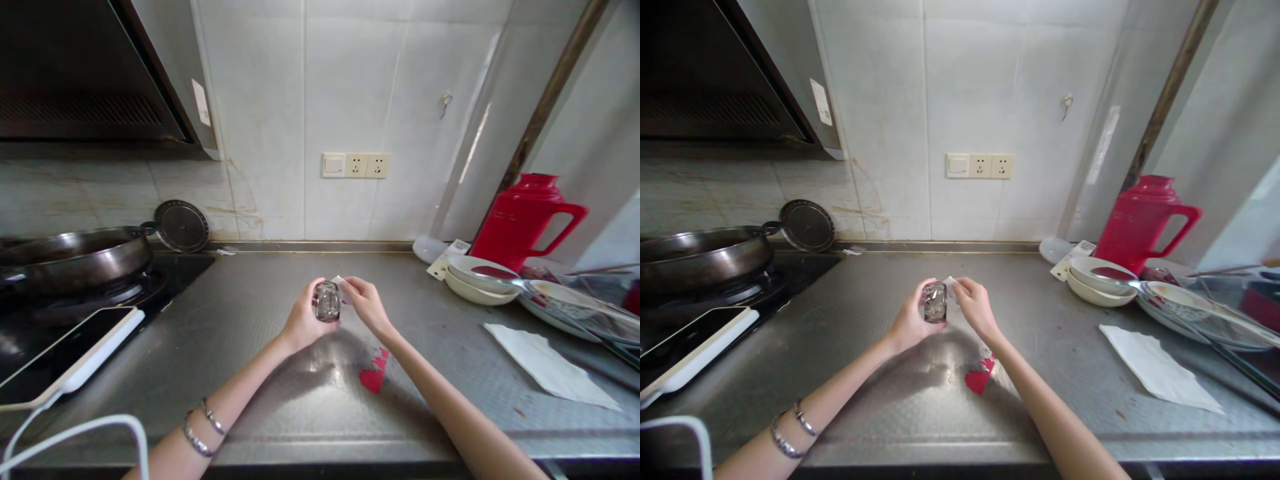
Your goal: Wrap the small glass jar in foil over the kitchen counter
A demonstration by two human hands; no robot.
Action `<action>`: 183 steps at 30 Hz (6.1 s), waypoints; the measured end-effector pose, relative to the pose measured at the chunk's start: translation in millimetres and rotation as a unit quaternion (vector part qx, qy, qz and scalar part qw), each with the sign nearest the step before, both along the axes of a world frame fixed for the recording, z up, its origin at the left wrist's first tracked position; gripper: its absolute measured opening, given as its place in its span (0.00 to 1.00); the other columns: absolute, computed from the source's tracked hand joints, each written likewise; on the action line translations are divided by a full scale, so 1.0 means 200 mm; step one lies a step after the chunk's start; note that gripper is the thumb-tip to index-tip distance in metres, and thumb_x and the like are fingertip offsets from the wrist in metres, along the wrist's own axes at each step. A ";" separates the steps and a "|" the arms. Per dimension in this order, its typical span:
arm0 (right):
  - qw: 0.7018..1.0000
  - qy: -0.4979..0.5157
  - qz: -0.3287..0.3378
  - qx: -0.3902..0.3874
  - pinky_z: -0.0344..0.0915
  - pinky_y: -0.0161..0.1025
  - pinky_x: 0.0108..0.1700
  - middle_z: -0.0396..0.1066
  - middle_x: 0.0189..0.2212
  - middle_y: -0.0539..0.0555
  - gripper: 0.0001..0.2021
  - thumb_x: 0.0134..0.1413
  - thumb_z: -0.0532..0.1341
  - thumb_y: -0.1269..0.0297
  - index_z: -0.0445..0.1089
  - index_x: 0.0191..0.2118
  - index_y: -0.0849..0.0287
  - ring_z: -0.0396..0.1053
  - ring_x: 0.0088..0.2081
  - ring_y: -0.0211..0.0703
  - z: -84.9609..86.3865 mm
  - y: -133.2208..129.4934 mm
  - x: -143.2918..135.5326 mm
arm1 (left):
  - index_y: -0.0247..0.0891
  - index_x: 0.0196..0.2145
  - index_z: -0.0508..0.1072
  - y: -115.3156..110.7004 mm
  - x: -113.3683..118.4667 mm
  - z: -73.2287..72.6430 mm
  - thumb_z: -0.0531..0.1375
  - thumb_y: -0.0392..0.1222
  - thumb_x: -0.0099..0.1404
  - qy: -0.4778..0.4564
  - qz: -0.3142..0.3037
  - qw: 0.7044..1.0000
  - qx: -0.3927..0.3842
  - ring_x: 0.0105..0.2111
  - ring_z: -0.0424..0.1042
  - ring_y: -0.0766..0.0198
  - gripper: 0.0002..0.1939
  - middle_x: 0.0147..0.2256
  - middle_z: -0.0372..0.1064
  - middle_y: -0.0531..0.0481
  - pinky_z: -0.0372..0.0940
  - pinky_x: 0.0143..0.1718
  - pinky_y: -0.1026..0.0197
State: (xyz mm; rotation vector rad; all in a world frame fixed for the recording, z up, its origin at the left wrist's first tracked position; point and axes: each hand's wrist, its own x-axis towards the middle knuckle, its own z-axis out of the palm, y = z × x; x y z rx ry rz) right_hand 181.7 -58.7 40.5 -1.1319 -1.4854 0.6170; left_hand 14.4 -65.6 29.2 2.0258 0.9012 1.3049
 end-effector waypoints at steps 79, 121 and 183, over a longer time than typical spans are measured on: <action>0.896 -0.224 0.079 0.374 0.71 0.43 0.45 0.77 0.36 0.58 0.13 0.52 0.54 0.76 0.71 0.40 0.59 0.74 0.42 0.45 0.07 -0.16 -0.08 | 0.34 0.60 0.58 0.06 0.01 -0.07 0.70 0.40 0.43 0.002 -0.002 0.999 -0.043 0.48 0.69 0.52 0.47 0.51 0.69 0.39 0.64 0.50 0.54; 0.924 -0.160 0.057 0.344 0.72 0.40 0.46 0.76 0.41 0.56 0.15 0.60 0.52 0.73 0.71 0.47 0.55 0.74 0.44 0.43 0.04 -0.18 -0.12 | 0.35 0.42 0.67 0.09 0.00 -0.01 0.68 0.44 0.48 -0.096 -0.013 0.990 -0.107 0.37 0.72 0.61 0.24 0.37 0.73 0.48 0.65 0.39 0.62; 0.926 -0.157 -0.024 0.342 0.71 0.41 0.47 0.76 0.42 0.56 0.15 0.61 0.52 0.74 0.71 0.48 0.54 0.74 0.45 0.44 0.01 -0.12 -0.07 | 0.34 0.43 0.68 0.10 0.02 -0.05 0.71 0.44 0.41 -0.141 0.008 0.976 -0.164 0.36 0.70 0.61 0.31 0.37 0.71 0.47 0.66 0.36 0.62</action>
